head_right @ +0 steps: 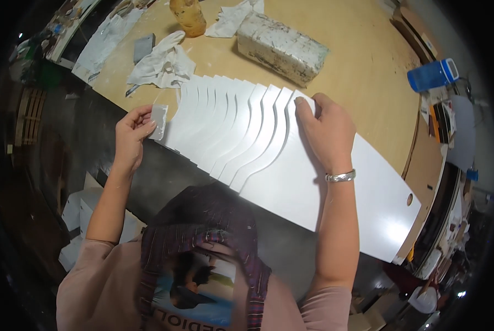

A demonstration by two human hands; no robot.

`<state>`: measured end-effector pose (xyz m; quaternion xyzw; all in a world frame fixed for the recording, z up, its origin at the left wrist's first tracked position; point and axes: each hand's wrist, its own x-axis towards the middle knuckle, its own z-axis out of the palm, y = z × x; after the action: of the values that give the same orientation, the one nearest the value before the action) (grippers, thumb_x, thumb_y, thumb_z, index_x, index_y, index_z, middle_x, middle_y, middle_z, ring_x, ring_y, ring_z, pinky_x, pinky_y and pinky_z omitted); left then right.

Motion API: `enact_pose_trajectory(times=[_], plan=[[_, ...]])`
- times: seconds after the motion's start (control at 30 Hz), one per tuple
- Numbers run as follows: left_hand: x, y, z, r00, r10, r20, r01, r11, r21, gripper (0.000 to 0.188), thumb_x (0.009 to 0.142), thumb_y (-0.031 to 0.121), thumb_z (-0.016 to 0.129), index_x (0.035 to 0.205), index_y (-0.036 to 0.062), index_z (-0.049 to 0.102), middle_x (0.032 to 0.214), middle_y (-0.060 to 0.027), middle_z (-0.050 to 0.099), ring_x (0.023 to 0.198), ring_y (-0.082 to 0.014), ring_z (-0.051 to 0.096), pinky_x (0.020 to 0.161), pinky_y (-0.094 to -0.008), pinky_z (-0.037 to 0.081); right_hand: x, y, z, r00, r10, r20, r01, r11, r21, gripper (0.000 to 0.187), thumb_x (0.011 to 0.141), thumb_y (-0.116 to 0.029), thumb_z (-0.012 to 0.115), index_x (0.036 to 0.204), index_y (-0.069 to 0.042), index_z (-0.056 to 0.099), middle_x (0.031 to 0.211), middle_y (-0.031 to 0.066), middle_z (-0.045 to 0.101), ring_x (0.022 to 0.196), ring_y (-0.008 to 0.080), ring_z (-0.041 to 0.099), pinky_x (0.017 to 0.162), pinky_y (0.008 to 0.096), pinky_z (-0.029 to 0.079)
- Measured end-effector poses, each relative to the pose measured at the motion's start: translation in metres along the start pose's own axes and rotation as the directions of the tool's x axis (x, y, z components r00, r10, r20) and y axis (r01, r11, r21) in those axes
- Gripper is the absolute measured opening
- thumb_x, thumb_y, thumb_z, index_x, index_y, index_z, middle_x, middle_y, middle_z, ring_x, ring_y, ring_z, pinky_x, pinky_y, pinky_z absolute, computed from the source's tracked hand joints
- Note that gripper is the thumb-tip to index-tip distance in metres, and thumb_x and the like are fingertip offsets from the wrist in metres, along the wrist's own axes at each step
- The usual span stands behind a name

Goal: The person sands the surface of a white wavy furniture panel using a sanding block. They then apply liquid from a bottle to a cloth and wipe the panel repeatedly.

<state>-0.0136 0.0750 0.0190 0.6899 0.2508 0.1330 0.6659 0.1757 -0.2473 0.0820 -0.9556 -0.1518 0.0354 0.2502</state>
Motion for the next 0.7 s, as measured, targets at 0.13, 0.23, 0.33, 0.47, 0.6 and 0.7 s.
enact_pose_trajectory(times=[0.13,0.23,0.33,0.47,0.6,0.7], plan=[[-0.015,-0.003,0.000,0.983,-0.112,-0.148,0.091,0.986,-0.141,0.041,0.086,-0.007,0.063,0.127,-0.0084,0.059,0.110,-0.0086,0.067,0.096,-0.0111,0.063,0.089,-0.0239,0.050,0.001,0.004,-0.001,1.000,0.004,0.013,-0.004,1.000,-0.004,0.045,0.087,-0.044,0.063,0.078,0.000,0.064,0.059,0.0125,0.056,0.056,0.0294,0.052,0.058,0.0399,0.043],[-0.024,-0.011,-0.003,0.978,-0.102,-0.181,0.076,0.987,-0.144,0.042,0.086,-0.009,0.064,0.128,-0.0089,0.059,0.109,-0.0092,0.067,0.095,-0.0113,0.062,0.089,-0.0246,0.050,0.002,0.004,-0.002,1.000,0.005,0.020,-0.005,1.000,-0.010,0.044,0.087,-0.044,0.063,0.079,-0.001,0.066,0.060,0.0119,0.058,0.057,0.0290,0.054,0.059,0.0396,0.044],[-0.032,-0.013,0.000,0.977,-0.041,-0.210,0.022,0.996,-0.089,0.040,0.089,-0.006,0.063,0.128,-0.0060,0.058,0.111,-0.0069,0.066,0.098,-0.0109,0.061,0.090,-0.0251,0.049,0.001,0.003,-0.003,1.000,-0.009,0.007,0.009,1.000,-0.010,0.043,0.087,-0.044,0.063,0.081,-0.001,0.068,0.061,0.0122,0.059,0.058,0.0291,0.056,0.060,0.0393,0.045],[-0.036,-0.018,0.006,0.967,0.016,-0.255,-0.019,1.000,-0.009,0.037,0.089,-0.006,0.062,0.126,-0.0056,0.058,0.113,-0.0061,0.063,0.101,-0.0118,0.058,0.091,-0.0264,0.049,0.003,0.007,-0.002,1.000,-0.014,0.020,0.015,1.000,-0.023,0.044,0.087,-0.044,0.062,0.082,-0.001,0.068,0.064,0.0129,0.062,0.061,0.0306,0.059,0.061,0.0406,0.046],[-0.035,-0.026,0.004,0.971,0.107,-0.215,-0.088,0.991,0.099,0.040,0.087,-0.007,0.060,0.127,-0.0046,0.057,0.113,-0.0066,0.063,0.103,-0.0133,0.057,0.092,-0.0271,0.048,0.001,0.005,-0.004,1.000,-0.006,0.017,0.006,1.000,-0.024,0.046,0.087,-0.046,0.060,0.082,-0.001,0.067,0.066,0.0138,0.064,0.064,0.0326,0.061,0.062,0.0420,0.047],[-0.033,-0.028,0.004,0.978,0.137,-0.158,-0.097,0.965,0.242,0.040,0.087,-0.006,0.062,0.126,-0.0039,0.059,0.112,-0.0065,0.064,0.103,-0.0136,0.058,0.091,-0.0274,0.049,0.001,0.003,-0.004,1.000,0.002,0.029,-0.001,1.000,-0.019,0.045,0.087,-0.046,0.060,0.082,-0.001,0.068,0.067,0.0141,0.065,0.065,0.0332,0.062,0.063,0.0421,0.048]])
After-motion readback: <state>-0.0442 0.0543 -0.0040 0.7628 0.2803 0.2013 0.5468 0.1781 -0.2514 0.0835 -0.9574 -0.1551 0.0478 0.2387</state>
